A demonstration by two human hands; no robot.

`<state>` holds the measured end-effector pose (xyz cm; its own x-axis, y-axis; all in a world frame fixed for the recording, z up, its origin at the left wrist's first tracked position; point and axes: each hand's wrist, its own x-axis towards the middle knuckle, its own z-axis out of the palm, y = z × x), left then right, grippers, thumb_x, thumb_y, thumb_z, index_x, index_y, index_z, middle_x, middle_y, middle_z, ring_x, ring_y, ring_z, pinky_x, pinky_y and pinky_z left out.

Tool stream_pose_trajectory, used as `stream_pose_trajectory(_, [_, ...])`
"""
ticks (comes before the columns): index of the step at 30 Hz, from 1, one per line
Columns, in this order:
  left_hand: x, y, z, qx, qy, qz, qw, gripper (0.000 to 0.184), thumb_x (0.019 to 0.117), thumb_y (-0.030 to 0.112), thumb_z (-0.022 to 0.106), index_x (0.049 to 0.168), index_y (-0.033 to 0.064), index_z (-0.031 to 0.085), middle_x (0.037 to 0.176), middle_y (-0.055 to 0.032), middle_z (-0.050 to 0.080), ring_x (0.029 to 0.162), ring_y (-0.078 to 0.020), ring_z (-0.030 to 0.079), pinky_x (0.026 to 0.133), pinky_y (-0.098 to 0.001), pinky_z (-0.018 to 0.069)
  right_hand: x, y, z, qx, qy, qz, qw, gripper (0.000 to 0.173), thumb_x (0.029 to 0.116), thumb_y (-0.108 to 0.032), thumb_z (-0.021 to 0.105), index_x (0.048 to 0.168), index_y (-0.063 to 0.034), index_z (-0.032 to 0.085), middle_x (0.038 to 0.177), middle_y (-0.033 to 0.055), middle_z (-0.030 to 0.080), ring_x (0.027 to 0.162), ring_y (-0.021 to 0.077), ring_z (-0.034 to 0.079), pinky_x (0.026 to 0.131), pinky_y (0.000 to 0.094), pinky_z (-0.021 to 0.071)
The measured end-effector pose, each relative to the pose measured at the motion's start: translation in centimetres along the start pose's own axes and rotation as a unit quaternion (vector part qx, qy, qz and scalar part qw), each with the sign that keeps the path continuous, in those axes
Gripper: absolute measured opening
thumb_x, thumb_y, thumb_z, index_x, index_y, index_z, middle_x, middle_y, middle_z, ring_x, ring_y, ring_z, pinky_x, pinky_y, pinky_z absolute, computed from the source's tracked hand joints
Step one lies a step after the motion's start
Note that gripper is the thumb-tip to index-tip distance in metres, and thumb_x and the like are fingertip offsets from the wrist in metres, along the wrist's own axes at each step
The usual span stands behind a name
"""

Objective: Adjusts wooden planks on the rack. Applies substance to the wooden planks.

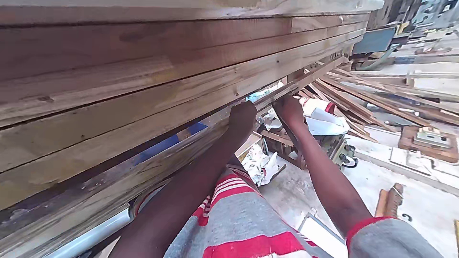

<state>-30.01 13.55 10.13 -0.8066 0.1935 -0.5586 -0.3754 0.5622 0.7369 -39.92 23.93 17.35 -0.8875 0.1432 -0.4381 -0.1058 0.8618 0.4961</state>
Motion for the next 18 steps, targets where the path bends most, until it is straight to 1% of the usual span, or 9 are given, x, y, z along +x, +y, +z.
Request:
stream_pose_trajectory(3, [-0.2,0.2,0.1,-0.001,0.004,-0.008,1.000,0.043,0.0969,0.023,0.069,0.125,-0.0057,0.056,0.120,-0.0257,0.064,0.111,-0.0419,0.065,0.090,-0.0554,0.0529,-1.4,-0.4,0.4,0.023,-0.012,-0.014,1.000,0.033,0.1002,-0.035,0.063,0.108,-0.0039,0.068,0.102,0.0218,0.071,0.099,0.0424,0.069,0.079,0.0640,0.0535])
stream_pose_trajectory(6, [-0.3,0.3,-0.5,-0.001,0.001,-0.014,1.000,0.045,0.0981,0.024,0.067,0.129,-0.0066,0.054,0.123,-0.0267,0.064,0.114,-0.0425,0.065,0.091,-0.0558,0.0525,0.0,1.0,-0.1,0.066,-0.010,-0.028,0.997,0.036,0.0999,-0.037,0.065,0.113,-0.0039,0.070,0.109,0.0231,0.070,0.105,0.0436,0.067,0.086,0.0666,0.0517])
stream_pose_trajectory(8, [-0.4,0.3,-0.2,-0.005,0.000,-0.010,1.000,0.044,0.0982,0.023,0.067,0.128,-0.0071,0.055,0.122,-0.0270,0.064,0.113,-0.0427,0.065,0.091,-0.0561,0.0525,0.6,1.9,-0.1,0.068,0.016,-0.009,0.998,0.038,0.0991,-0.035,0.064,0.116,-0.0019,0.070,0.115,0.0255,0.069,0.110,0.0459,0.066,0.089,0.0689,0.0497])
stream_pose_trajectory(10, [-0.4,-0.1,-0.2,-0.004,0.005,-0.004,1.000,0.041,0.0983,0.023,0.067,0.125,-0.0066,0.056,0.121,-0.0264,0.064,0.113,-0.0420,0.065,0.090,-0.0560,0.0525,0.4,1.5,0.3,0.043,0.018,0.010,0.999,0.038,0.1002,-0.036,0.062,0.114,-0.0011,0.068,0.112,0.0265,0.069,0.107,0.0471,0.067,0.085,0.0694,0.0506])
stream_pose_trajectory(12, [-0.3,0.0,-0.1,-0.008,0.017,-0.003,1.000,0.039,0.0974,0.023,0.067,0.122,-0.0059,0.058,0.118,-0.0262,0.065,0.111,-0.0424,0.066,0.088,-0.0563,0.0532,-1.1,0.5,0.3,0.026,0.014,-0.001,1.000,0.034,0.0997,-0.034,0.062,0.109,-0.0019,0.068,0.104,0.0249,0.070,0.101,0.0462,0.068,0.080,0.0680,0.0518])
stream_pose_trajectory(14, [-0.7,0.2,0.3,-0.013,0.020,-0.005,1.000,0.043,0.0970,0.024,0.068,0.125,-0.0073,0.057,0.119,-0.0283,0.064,0.112,-0.0444,0.065,0.089,-0.0584,0.0527,-2.5,0.9,1.0,0.044,-0.004,-0.020,0.999,0.031,0.0996,-0.032,0.061,0.108,-0.0039,0.069,0.102,0.0220,0.071,0.099,0.0432,0.069,0.080,0.0660,0.0526])
stream_pose_trajectory(15, [-0.7,0.2,0.3,-0.012,0.020,-0.003,1.000,0.046,0.0972,0.025,0.068,0.127,-0.0081,0.055,0.120,-0.0290,0.064,0.112,-0.0450,0.064,0.090,-0.0585,0.0519,-2.6,1.4,1.1,0.059,0.001,-0.023,0.998,0.030,0.1000,-0.032,0.060,0.109,-0.0047,0.070,0.102,0.0214,0.071,0.099,0.0425,0.069,0.080,0.0654,0.0526])
stream_pose_trajectory(16, [-0.6,0.2,0.1,-0.007,0.022,0.000,1.000,0.049,0.0970,0.028,0.069,0.127,-0.0080,0.055,0.120,-0.0285,0.064,0.112,-0.0444,0.065,0.090,-0.0580,0.0521,-2.3,1.7,0.7,0.076,0.021,-0.017,0.997,0.032,0.1000,-0.033,0.061,0.111,-0.0047,0.070,0.103,0.0220,0.072,0.099,0.0428,0.069,0.081,0.0660,0.0527])
stream_pose_trajectory(18, [-0.4,0.0,0.1,0.001,0.023,0.005,1.000,0.049,0.0965,0.029,0.069,0.126,-0.0076,0.055,0.120,-0.0280,0.064,0.112,-0.0436,0.065,0.090,-0.0572,0.0521,-1.0,2.1,0.0,0.095,0.060,-0.004,0.994,0.038,0.0990,-0.036,0.065,0.113,-0.0014,0.068,0.107,0.0249,0.070,0.102,0.0447,0.068,0.085,0.0669,0.0515])
